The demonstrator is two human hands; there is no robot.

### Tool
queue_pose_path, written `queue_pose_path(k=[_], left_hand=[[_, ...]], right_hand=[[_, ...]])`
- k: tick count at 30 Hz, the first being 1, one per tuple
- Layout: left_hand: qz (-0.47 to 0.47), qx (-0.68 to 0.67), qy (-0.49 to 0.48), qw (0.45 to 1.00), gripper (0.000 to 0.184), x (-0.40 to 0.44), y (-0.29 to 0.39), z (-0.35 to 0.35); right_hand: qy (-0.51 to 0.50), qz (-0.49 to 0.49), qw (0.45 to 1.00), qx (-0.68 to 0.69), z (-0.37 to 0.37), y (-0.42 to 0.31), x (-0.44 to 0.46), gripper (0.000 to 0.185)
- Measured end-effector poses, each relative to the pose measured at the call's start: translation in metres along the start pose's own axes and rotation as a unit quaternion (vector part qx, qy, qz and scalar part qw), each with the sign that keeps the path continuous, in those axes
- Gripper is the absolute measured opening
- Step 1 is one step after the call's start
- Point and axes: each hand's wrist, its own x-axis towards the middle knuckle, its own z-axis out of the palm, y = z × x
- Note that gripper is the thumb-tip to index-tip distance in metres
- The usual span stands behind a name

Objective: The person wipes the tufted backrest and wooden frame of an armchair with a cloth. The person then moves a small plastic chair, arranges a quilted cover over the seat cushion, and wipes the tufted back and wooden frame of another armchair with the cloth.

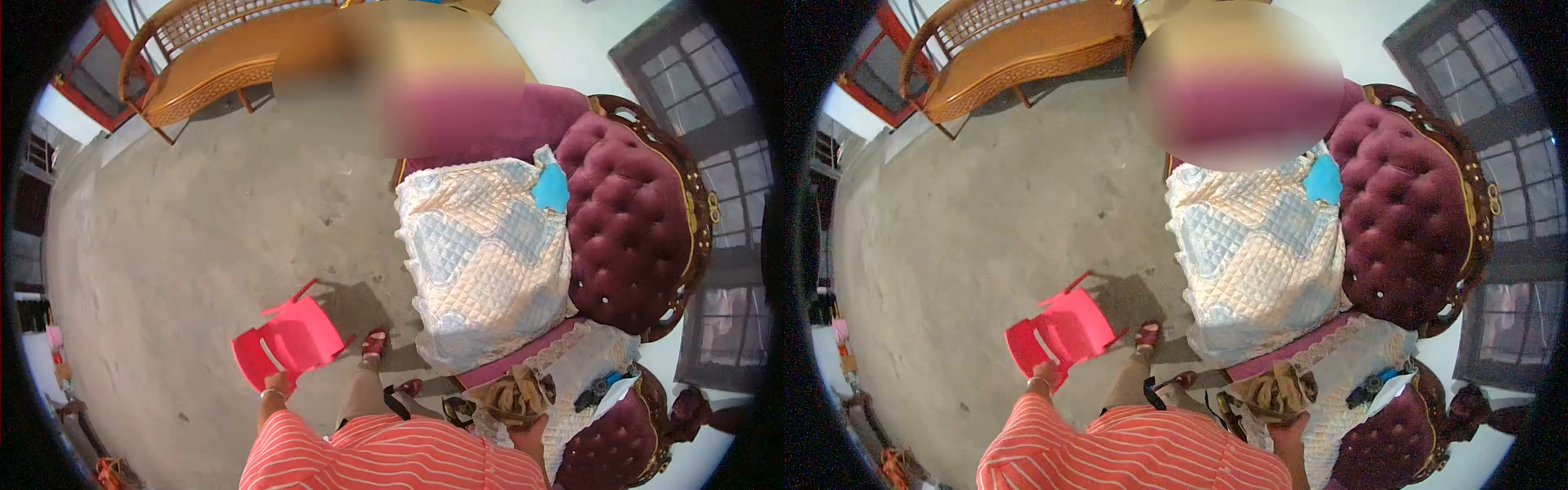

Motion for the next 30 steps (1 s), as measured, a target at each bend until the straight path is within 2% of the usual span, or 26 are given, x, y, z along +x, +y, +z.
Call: queue_pose_path(k=[2,5,6,7,8,9,11,14,16,17,18,20,21,23,24,27,30], left_hand=[[0.128,0.095,-0.057,0.986,0.017,-0.015,0.056,-0.048],[0.237,0.215,0.033,0.947,0.029,0.037,0.098,-0.026],[0.151,-0.11,-0.017,0.982,0.035,0.043,0.114,-0.038],[0.052,-0.416,-0.079,0.904,0.041,0.028,0.144,-0.068],[-0.054,-0.67,-0.144,0.727,0.047,0.021,0.166,-0.091],[-0.004,-0.667,-0.178,0.723,0.058,0.029,0.177,-0.102],[0.036,-0.638,-0.174,0.749,0.054,0.02,0.209,-0.138],[0.066,-0.61,-0.166,0.772,0.049,0.018,0.245,-0.18],[0.073,-0.602,-0.16,0.779,0.047,0.025,0.263,-0.193],[0.138,-0.554,-0.16,0.805,0.045,0.027,0.269,-0.198],[0.151,-0.549,-0.174,0.803,0.045,0.047,0.27,-0.191],[0.173,-0.538,-0.202,0.8,0.044,0.094,0.277,-0.174],[0.153,-0.542,-0.207,0.8,0.045,0.082,0.291,-0.188],[0.11,-0.556,-0.214,0.795,0.046,0.006,0.343,-0.234],[0.11,-0.539,-0.213,0.808,0.046,0.0,0.36,-0.237],[0.119,-0.506,-0.219,0.826,0.048,-0.008,0.402,-0.245],[0.136,-0.507,-0.23,0.819,0.049,-0.016,0.432,-0.246]], right_hand=[[-0.035,-0.006,0.999,0.009,-0.001,-0.003,0.008,0.053],[-0.066,-0.009,0.996,0.062,0.017,-0.01,0.004,0.05],[-0.077,-0.01,0.996,0.053,0.029,-0.013,0.005,0.049],[-0.082,-0.014,0.995,0.049,0.037,-0.016,0.002,0.049],[-0.084,-0.02,0.995,0.047,0.035,-0.021,-0.004,0.048],[-0.098,-0.031,0.993,0.054,0.024,-0.026,0.001,0.047],[-0.127,-0.049,0.989,0.064,-0.001,-0.034,0.016,0.044],[-0.14,-0.151,0.978,-0.017,0.009,-0.057,0.012,0.04],[-0.095,-0.185,0.978,0.002,-0.006,-0.075,0.018,0.039],[-0.093,-0.198,0.975,0.023,-0.011,-0.087,0.017,0.038],[-0.093,-0.21,0.972,0.043,-0.016,-0.097,0.019,0.037],[-0.003,-0.235,0.971,-0.029,-0.055,-0.116,0.042,0.034],[0.042,-0.244,0.967,-0.068,-0.07,-0.123,0.052,0.033],[0.002,-0.257,0.966,0.026,-0.072,-0.143,0.045,0.031],[-0.018,-0.264,0.962,0.071,-0.072,-0.154,0.043,0.03],[-0.085,-0.249,0.961,0.084,-0.078,-0.176,0.049,0.027],[0.007,-0.248,0.96,0.133,-0.076,-0.2,0.062,0.029]])
